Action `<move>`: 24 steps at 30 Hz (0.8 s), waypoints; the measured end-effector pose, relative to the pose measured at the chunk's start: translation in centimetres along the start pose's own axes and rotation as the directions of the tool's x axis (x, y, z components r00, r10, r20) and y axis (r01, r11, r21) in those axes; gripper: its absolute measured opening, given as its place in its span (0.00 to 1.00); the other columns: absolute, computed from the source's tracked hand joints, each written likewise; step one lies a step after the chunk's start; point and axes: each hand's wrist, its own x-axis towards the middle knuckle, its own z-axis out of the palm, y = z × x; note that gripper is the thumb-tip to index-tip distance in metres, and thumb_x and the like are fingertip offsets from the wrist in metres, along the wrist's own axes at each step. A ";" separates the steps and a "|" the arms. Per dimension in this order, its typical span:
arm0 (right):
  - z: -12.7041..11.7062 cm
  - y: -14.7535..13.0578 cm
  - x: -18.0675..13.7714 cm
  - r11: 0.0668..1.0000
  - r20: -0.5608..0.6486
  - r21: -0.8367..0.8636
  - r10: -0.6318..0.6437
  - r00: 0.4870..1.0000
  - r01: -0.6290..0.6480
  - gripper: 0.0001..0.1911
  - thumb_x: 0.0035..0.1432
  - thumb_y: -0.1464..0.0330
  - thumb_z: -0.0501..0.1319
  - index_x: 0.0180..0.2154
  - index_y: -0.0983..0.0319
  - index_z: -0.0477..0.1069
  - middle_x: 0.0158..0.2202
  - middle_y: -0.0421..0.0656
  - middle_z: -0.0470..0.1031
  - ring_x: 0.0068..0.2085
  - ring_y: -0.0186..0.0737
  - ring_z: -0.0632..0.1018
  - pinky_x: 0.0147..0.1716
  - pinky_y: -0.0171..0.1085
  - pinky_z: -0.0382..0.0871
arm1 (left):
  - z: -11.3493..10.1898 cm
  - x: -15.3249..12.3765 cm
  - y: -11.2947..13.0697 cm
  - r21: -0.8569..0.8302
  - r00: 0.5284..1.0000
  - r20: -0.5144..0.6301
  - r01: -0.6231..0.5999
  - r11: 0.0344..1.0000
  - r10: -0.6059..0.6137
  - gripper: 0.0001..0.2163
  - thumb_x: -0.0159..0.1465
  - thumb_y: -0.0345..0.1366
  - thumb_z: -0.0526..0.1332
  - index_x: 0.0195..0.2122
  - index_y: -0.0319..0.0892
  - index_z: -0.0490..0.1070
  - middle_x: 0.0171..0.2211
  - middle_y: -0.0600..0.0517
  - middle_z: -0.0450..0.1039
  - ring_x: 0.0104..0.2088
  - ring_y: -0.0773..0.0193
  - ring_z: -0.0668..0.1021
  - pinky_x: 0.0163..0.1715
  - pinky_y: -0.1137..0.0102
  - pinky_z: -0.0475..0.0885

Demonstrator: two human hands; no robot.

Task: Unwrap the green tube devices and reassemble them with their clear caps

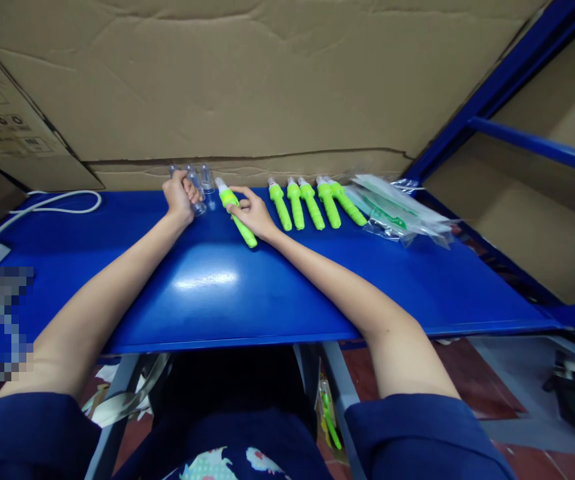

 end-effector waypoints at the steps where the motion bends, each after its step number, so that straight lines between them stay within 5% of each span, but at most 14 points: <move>1: 0.1 -0.2 -0.1 1.000 0.015 0.008 0.007 1.000 -0.007 0.37 0.54 0.50 0.69 0.59 0.61 0.68 0.31 0.41 0.80 0.34 0.44 0.84 0.36 0.41 0.79 | -0.1 0.2 0.3 -0.020 1.000 -0.019 -0.004 1.000 0.004 0.25 0.71 0.35 0.54 0.15 0.46 0.48 0.08 0.62 0.45 0.08 0.73 0.54 0.13 0.74 0.56; 8: 1.1 -1.6 -1.1 0.995 0.148 0.037 0.081 0.986 -0.088 0.34 0.54 0.57 0.69 0.61 0.61 0.69 0.31 0.40 0.81 0.32 0.42 0.82 0.34 0.38 0.76 | -0.4 1.3 1.7 -0.127 0.990 -0.139 -0.011 0.992 -0.007 0.25 0.72 0.39 0.52 0.16 0.46 0.48 0.11 0.61 0.41 0.10 0.72 0.53 0.15 0.73 0.57; 14: 1.3 -2.2 -1.7 0.998 0.211 -0.054 0.048 0.976 -0.038 0.34 0.56 0.56 0.70 0.61 0.60 0.71 0.30 0.40 0.80 0.32 0.41 0.80 0.30 0.36 0.73 | -1.0 2.3 1.8 -0.070 0.995 -0.093 -0.024 0.997 0.017 0.28 0.71 0.43 0.58 0.16 0.45 0.44 0.13 0.61 0.40 0.13 0.72 0.52 0.17 0.72 0.57; 24: 1.3 -2.4 -1.8 0.999 0.264 -0.048 0.016 0.964 -0.004 0.34 0.54 0.59 0.68 0.61 0.63 0.69 0.27 0.35 0.76 0.29 0.36 0.78 0.29 0.33 0.69 | -0.2 1.2 0.4 -0.138 0.997 -0.014 0.078 0.987 -0.081 0.27 0.73 0.44 0.54 0.19 0.46 0.43 0.13 0.62 0.40 0.12 0.73 0.53 0.19 0.72 0.60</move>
